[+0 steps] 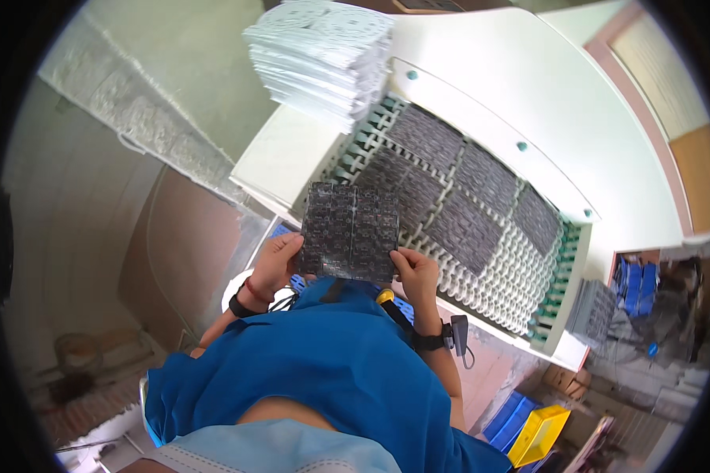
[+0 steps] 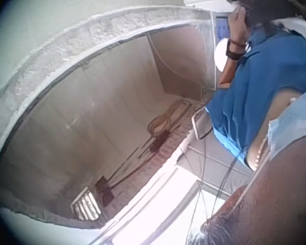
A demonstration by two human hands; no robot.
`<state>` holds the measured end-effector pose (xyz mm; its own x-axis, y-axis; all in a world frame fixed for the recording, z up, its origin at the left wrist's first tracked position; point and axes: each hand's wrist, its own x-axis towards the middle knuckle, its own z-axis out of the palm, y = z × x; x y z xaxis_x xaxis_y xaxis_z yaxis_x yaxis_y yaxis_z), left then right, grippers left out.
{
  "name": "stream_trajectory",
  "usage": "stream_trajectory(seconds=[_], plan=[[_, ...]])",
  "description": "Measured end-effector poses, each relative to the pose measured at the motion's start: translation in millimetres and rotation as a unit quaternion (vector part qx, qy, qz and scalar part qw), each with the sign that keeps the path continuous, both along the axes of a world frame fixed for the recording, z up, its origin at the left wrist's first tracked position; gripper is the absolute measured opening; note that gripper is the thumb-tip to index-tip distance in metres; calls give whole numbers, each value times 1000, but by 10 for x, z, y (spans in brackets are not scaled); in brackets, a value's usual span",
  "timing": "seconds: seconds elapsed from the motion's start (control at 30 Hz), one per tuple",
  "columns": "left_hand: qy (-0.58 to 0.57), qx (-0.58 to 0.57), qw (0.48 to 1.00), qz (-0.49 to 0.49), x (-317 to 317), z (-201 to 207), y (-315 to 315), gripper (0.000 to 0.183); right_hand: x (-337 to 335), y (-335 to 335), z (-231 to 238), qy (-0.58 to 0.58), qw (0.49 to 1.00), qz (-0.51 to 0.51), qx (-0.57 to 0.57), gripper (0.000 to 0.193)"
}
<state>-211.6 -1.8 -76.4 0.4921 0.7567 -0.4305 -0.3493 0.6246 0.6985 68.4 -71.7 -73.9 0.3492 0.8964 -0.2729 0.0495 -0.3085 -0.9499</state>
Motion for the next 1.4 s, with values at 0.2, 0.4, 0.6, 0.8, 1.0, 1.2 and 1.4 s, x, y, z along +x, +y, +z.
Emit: stream_trajectory(seconds=[0.2, 0.4, 0.6, 0.8, 1.0, 1.2, 1.4], plan=[[3, 38, 998, -51, 639, -65, 50, 23, 1260, -722, -108, -93, 973, -208, 28, 19], [47, 63, 996, -41, 835, 61, 40, 21, 2947, -1690, -436, -88, 918, -383, 58, 21], [43, 80, 995, -48, 914, -6, -53, 18, 3595, -2055, -789, -475, 823, -307, -47, 31], [62, 49, 997, -20, 973, 60, -249, 17, 1968, -990, -219, -86, 986, -143, 25, 22], [55, 69, 996, -20, 1007, 16, -268, 18, 947, -769, -306, 95, 995, -19, 11, 12], [115, 55, 992, 9, 868, 54, -75, 22, 1210, -999, -414, 73, 992, -101, 10, 13], [444, 406, 799, -18, 895, -162, 137, 32, 1606, -1439, -503, -250, 958, -134, -50, 21]])
